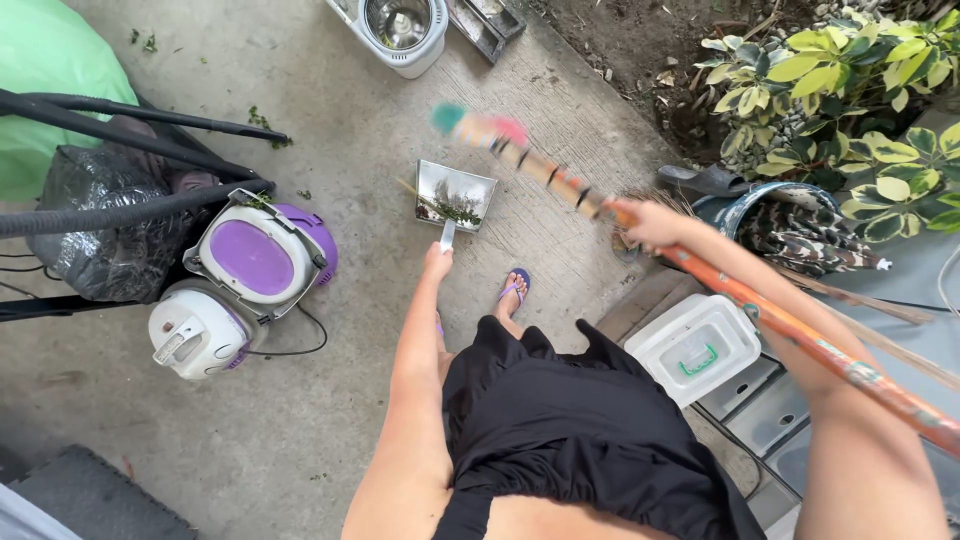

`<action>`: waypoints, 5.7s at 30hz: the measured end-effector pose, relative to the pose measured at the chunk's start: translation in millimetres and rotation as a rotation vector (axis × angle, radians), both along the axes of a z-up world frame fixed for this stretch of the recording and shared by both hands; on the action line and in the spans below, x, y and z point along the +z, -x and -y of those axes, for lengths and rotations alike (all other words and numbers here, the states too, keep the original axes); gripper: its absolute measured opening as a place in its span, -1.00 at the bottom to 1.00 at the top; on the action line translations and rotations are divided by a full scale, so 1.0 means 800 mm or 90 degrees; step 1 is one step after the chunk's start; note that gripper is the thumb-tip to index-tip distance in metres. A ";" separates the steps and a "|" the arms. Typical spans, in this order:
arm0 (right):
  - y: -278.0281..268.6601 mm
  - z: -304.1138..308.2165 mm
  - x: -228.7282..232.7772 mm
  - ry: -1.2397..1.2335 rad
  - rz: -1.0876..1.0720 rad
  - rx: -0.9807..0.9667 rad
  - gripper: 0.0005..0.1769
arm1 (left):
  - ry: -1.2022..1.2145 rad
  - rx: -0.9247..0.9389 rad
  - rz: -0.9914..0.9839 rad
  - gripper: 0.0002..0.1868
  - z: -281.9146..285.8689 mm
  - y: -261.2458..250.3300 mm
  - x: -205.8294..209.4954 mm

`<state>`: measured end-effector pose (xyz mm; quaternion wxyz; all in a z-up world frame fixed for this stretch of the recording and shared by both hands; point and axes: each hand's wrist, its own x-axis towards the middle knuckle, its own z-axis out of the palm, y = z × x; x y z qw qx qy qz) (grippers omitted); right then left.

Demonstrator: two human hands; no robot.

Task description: Sweeping debris into a dustpan on a concrete floor in a storage area.

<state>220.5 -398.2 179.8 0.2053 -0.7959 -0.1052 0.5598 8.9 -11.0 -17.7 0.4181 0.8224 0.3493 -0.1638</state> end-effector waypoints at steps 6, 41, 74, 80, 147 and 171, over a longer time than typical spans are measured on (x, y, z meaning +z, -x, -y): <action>-0.122 0.025 -0.099 -0.007 0.172 -0.063 -0.14 | -0.024 -0.016 0.000 -0.64 0.018 -0.031 0.019; -0.066 -0.029 -0.188 0.057 0.137 0.008 -0.23 | -0.014 0.040 -0.007 -0.63 0.064 -0.094 -0.028; 0.066 -0.100 -0.279 -0.120 0.206 0.198 -0.13 | -0.037 -0.007 -0.039 -0.64 -0.032 0.036 0.015; 0.143 -0.099 -0.023 -0.077 -0.033 0.085 -0.02 | -0.021 -0.009 -0.038 -0.65 -0.045 0.058 -0.003; 0.318 -0.126 -0.074 -0.056 0.056 -0.271 -0.08 | -0.009 -0.061 -0.033 -0.61 -0.144 0.266 0.038; 0.186 -0.137 0.064 -0.159 -0.008 -0.073 -0.05 | -0.036 0.200 -0.003 -0.62 -0.130 0.230 0.079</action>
